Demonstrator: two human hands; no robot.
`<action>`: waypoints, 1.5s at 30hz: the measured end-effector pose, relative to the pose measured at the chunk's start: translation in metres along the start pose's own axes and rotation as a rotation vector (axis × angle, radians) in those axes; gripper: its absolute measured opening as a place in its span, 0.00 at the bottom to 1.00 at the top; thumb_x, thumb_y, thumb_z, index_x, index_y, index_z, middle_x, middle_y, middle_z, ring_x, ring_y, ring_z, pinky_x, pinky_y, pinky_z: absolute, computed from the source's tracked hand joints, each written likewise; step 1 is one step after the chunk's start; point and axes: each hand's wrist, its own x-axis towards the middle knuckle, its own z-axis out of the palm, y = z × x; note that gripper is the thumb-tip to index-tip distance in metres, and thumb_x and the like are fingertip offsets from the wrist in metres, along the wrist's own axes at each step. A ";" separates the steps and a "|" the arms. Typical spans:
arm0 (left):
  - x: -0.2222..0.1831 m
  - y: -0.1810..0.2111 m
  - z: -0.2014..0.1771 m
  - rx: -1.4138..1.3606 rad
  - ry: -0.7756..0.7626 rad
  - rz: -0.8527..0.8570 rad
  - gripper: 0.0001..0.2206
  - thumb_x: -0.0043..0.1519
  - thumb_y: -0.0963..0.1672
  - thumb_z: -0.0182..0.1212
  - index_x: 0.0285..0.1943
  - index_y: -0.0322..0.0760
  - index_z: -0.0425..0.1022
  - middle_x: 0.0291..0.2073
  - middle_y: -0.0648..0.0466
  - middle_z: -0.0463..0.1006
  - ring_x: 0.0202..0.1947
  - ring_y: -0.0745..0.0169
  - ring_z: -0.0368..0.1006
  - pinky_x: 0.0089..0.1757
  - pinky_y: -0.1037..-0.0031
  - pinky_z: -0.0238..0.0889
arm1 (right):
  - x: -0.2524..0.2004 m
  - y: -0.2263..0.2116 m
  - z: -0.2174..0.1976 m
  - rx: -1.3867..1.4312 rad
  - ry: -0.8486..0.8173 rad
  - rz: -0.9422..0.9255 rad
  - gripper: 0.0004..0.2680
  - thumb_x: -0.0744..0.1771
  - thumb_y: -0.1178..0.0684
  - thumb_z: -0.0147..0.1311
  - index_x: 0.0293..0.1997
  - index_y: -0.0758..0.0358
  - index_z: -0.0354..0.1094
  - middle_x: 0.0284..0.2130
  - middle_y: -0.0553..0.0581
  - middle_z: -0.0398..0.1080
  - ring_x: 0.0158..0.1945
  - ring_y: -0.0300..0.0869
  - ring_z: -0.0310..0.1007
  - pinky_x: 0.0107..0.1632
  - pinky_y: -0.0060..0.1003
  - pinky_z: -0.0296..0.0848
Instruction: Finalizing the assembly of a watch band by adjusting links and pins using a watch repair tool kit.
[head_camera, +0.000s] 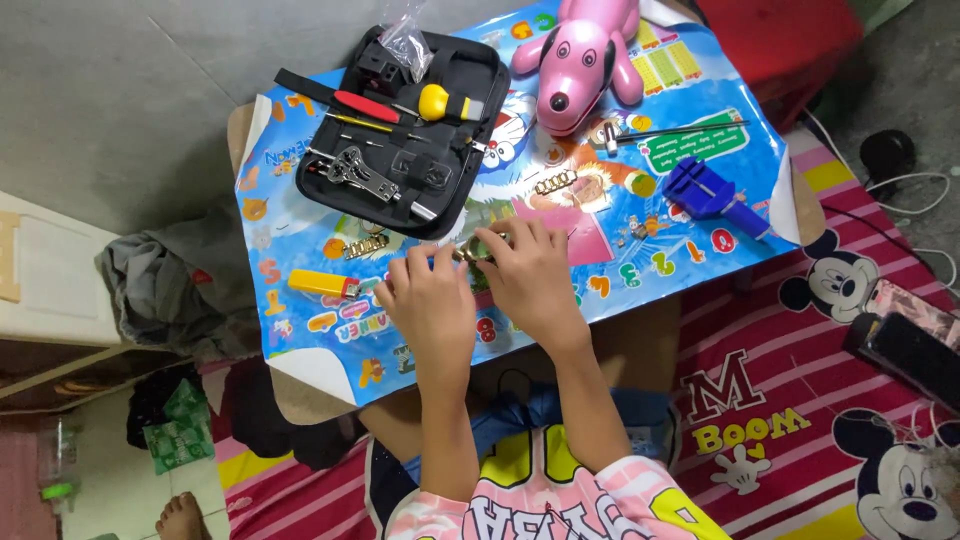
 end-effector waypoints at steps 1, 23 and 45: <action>0.000 0.000 0.003 -0.004 -0.012 -0.025 0.08 0.63 0.48 0.67 0.49 0.50 0.80 0.43 0.59 0.72 0.43 0.60 0.66 0.43 0.63 0.53 | 0.000 0.000 0.000 -0.013 0.009 -0.003 0.12 0.66 0.52 0.63 0.55 0.51 0.74 0.44 0.51 0.66 0.43 0.43 0.66 0.43 0.41 0.59; 0.000 -0.008 -0.067 -1.073 0.174 -0.062 0.08 0.60 0.40 0.70 0.46 0.44 0.83 0.32 0.56 0.81 0.33 0.61 0.67 0.40 0.70 0.66 | -0.007 0.011 -0.015 1.236 0.400 -0.021 0.09 0.64 0.68 0.61 0.45 0.67 0.67 0.34 0.62 0.74 0.52 0.60 0.74 0.57 0.55 0.64; -0.015 0.019 -0.096 -1.278 0.059 0.014 0.02 0.68 0.42 0.59 0.47 0.42 0.74 0.38 0.55 0.80 0.37 0.60 0.66 0.44 0.69 0.59 | 0.005 0.010 -0.065 1.527 -0.008 0.344 0.13 0.70 0.67 0.40 0.57 0.78 0.70 0.41 0.74 0.77 0.43 0.56 0.82 0.43 0.52 0.85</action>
